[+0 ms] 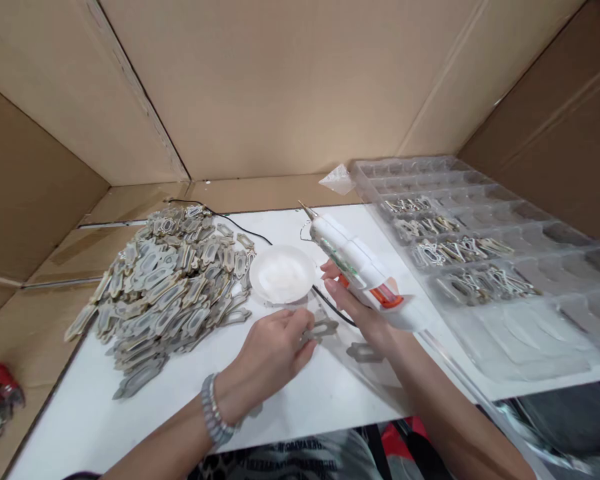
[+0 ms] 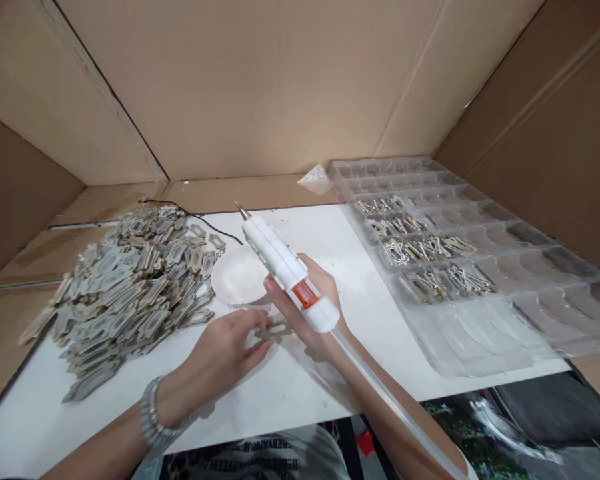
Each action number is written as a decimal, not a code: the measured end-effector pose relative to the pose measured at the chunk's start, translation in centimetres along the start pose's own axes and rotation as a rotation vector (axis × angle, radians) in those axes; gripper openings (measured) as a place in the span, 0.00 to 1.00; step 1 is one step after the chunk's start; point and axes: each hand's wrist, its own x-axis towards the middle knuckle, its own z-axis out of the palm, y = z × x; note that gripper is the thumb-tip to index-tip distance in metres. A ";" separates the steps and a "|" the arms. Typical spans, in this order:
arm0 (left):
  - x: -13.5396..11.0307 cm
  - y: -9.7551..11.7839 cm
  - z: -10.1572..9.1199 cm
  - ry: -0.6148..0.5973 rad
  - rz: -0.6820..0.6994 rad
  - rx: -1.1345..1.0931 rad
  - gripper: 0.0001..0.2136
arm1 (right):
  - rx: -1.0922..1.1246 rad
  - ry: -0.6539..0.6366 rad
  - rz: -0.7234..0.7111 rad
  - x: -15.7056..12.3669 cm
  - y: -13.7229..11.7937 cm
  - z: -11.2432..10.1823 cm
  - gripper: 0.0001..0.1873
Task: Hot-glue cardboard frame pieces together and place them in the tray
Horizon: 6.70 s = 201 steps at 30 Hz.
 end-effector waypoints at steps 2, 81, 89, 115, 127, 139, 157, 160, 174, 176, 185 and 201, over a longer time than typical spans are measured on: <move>0.2 -0.2 -1.6 0.116 0.003 -0.012 0.09 | 0.018 0.006 0.009 0.1 -0.1 0.0 0.10; -0.2 -4.1 -7.3 0.784 -0.134 -0.099 0.22 | -0.188 -0.305 -0.129 -0.8 1.0 1.0 0.09; -0.2 -2.6 -6.2 0.665 -0.254 -0.665 0.21 | -0.014 -0.194 0.005 -0.6 0.8 1.1 0.04; -0.3 0.2 -4.1 -0.442 -0.855 -2.390 0.14 | 0.817 -0.721 0.265 -0.6 -0.6 1.5 0.13; 0.2 -2.8 -7.0 0.196 -0.597 -1.701 0.18 | 0.252 -0.312 0.067 -1.0 0.0 -0.3 0.13; -0.8 -4.6 -8.4 0.581 -0.263 -0.910 0.13 | 0.071 -0.490 -0.251 -0.9 0.2 1.1 0.10; -0.9 -4.4 -8.5 0.556 -0.173 -0.896 0.16 | 0.060 -0.492 -0.163 -1.1 0.3 1.0 0.09; -0.8 -4.4 -8.5 0.567 -0.168 -0.884 0.16 | 0.050 -0.492 -0.157 -1.1 0.3 0.9 0.09; -0.8 -4.0 -8.6 0.578 -0.206 -0.854 0.16 | 0.000 -0.505 -0.111 -1.3 0.1 0.7 0.10; -0.7 -4.1 -8.6 0.580 -0.203 -0.843 0.16 | 0.000 -0.507 -0.110 -1.3 0.1 0.7 0.11; -0.7 -4.2 -8.6 0.564 -0.152 -0.859 0.17 | 0.011 -0.502 -0.115 -1.3 0.1 0.7 0.11; -0.5 -3.4 -8.2 0.611 -0.281 -0.951 0.14 | -0.012 -0.493 -0.159 -1.2 -0.3 0.7 0.11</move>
